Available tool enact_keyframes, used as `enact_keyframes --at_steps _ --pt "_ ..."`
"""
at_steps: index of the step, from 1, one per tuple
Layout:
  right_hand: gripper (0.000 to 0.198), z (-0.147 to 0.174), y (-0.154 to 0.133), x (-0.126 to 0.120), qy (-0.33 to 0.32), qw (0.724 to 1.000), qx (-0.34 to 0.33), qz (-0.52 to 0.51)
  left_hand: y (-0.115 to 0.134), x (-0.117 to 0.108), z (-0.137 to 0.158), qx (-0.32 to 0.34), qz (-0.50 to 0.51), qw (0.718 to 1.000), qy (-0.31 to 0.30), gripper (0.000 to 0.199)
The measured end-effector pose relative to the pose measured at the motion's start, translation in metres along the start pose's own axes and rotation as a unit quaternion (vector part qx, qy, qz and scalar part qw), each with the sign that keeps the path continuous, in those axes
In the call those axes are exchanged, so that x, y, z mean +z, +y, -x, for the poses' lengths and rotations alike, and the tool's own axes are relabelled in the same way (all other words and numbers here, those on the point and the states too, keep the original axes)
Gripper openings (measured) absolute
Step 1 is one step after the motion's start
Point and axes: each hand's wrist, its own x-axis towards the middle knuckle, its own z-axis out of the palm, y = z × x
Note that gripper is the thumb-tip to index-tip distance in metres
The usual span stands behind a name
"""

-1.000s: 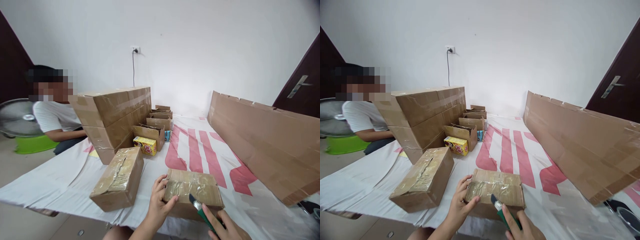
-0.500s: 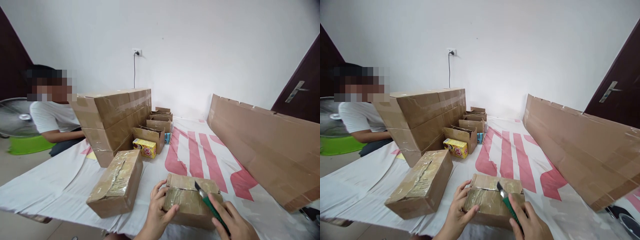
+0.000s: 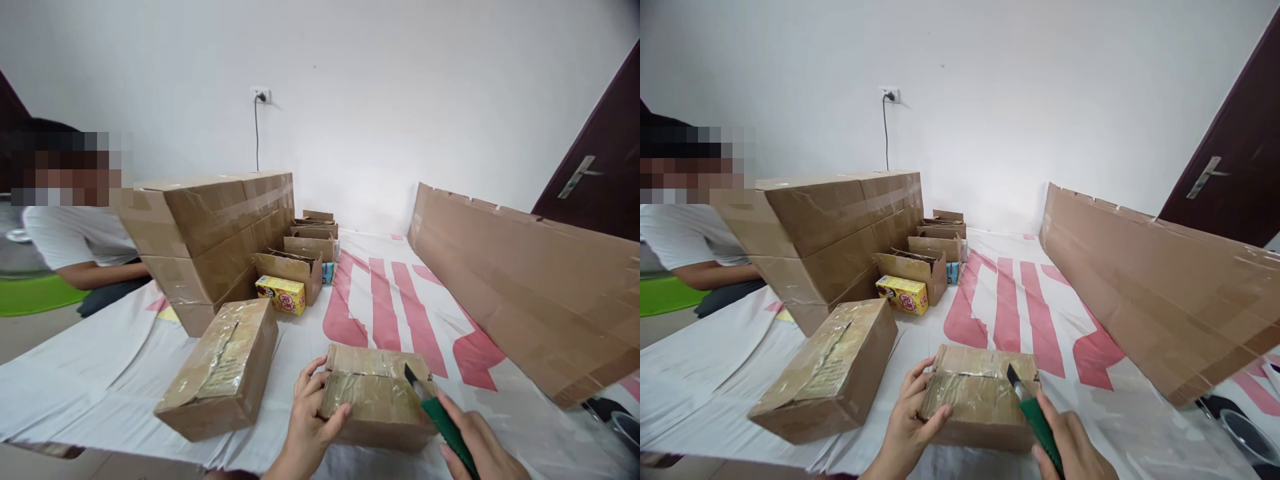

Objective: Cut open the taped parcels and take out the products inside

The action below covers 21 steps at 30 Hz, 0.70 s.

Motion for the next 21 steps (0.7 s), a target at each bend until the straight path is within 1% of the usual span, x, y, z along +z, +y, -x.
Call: enact_keyframes --at_steps 2,4,6,9,11,15,18,21 --pt "0.052 -0.012 -0.011 -0.003 0.018 1.0 0.001 -0.025 0.0 0.001 -0.001 -0.003 0.001 1.0 0.006 0.026" --pt "0.037 -0.027 -0.027 0.0 0.01 0.999 -0.01 -0.052 0.0 0.003 -0.002 0.002 0.004 1.0 0.014 0.026" --pt "0.024 -0.043 -0.043 0.007 -0.006 0.998 -0.02 -0.067 -0.001 0.003 -0.003 0.006 0.007 1.0 0.018 0.024" --pt "0.017 -0.064 -0.064 0.021 -0.01 0.999 -0.021 -0.042 0.0 0.003 -0.002 0.007 0.012 1.0 0.013 0.023" --pt "0.016 -0.073 -0.074 0.029 -0.01 1.0 -0.017 -0.004 0.001 0.002 -0.001 0.005 0.014 1.0 0.009 0.023" --pt "0.027 -0.082 -0.082 0.035 -0.04 0.998 -0.025 0.04 0.002 0.0 0.0 0.0 0.015 1.0 0.004 0.022" --pt "0.029 -0.085 -0.078 0.034 -0.056 0.997 -0.018 0.048 0.001 0.001 -0.002 -0.002 0.01 1.0 -0.002 0.021" --pt "0.03 -0.086 -0.069 0.031 -0.048 0.998 -0.002 0.046 0.001 0.001 -0.003 0.0 -0.001 1.0 -0.004 0.023"
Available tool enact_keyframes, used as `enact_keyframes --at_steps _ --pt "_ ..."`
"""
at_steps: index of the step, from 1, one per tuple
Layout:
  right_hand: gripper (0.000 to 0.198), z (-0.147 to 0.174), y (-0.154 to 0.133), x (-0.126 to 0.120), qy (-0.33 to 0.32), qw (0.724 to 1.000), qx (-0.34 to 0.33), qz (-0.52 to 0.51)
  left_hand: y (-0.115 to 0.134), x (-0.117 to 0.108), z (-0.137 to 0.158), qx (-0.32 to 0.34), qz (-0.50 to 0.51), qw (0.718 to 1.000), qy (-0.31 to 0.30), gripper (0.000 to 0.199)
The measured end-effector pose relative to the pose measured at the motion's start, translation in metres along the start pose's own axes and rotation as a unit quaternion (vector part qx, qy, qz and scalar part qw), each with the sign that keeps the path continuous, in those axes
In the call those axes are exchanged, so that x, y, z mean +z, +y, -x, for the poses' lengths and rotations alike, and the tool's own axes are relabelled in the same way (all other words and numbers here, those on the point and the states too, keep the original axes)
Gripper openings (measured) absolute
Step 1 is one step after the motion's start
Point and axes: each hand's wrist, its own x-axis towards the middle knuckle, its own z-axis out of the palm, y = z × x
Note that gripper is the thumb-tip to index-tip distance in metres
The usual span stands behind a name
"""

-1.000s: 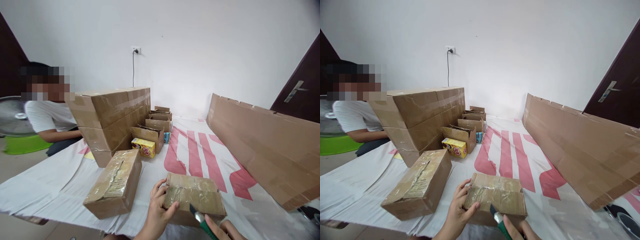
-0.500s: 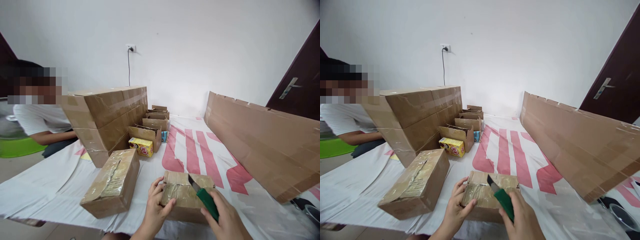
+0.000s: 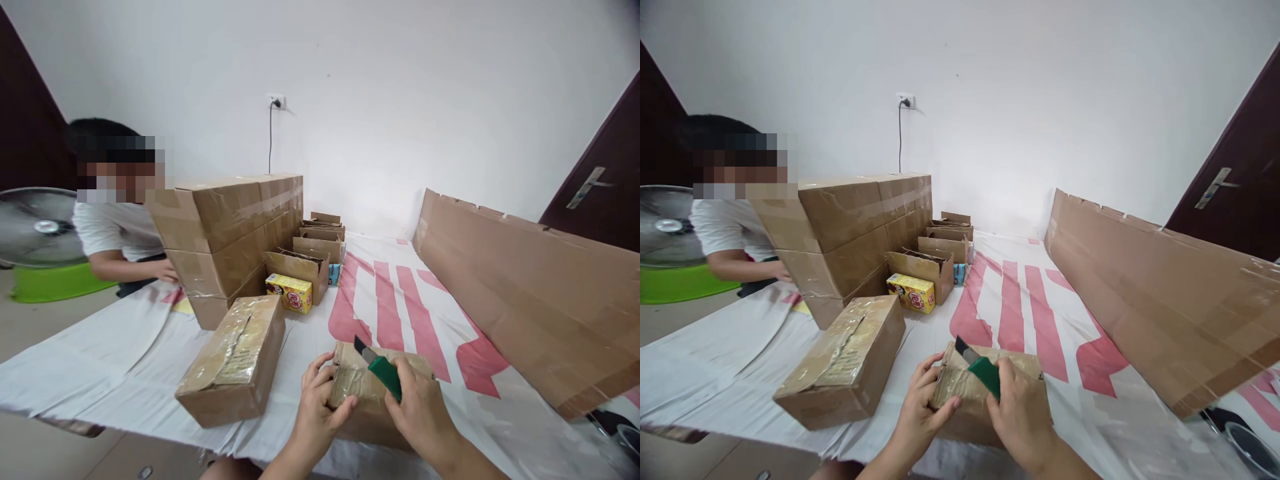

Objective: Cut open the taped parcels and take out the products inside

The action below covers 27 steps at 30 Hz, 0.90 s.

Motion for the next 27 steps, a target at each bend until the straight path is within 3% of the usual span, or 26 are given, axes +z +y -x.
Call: enact_keyframes --at_steps 10,15,18,22,25,27 --pt "0.028 0.003 0.019 0.002 0.055 0.998 0.015 0.001 0.009 0.003 -0.001 -0.009 -0.021 1.0 -0.017 0.024" --pt "0.018 0.007 0.074 -0.016 0.111 0.978 0.164 0.07 0.004 -0.003 0.003 -0.007 -0.008 1.0 -0.012 0.025" --pt "0.023 0.028 0.116 -0.033 0.106 0.963 0.224 0.105 0.001 -0.004 0.004 -0.006 0.0 1.0 -0.009 0.022" --pt "0.022 0.081 0.157 -0.029 0.051 0.983 0.138 0.107 0.001 0.002 0.003 0.009 -0.004 1.0 -0.01 0.02" --pt "0.027 0.124 0.168 0.0 0.001 0.994 0.074 0.081 0.002 0.006 0.002 0.02 -0.01 1.0 0.002 0.02" --pt "0.032 0.148 0.169 0.024 -0.034 0.995 0.082 0.055 0.002 0.006 0.003 0.027 -0.014 1.0 0.007 0.017"
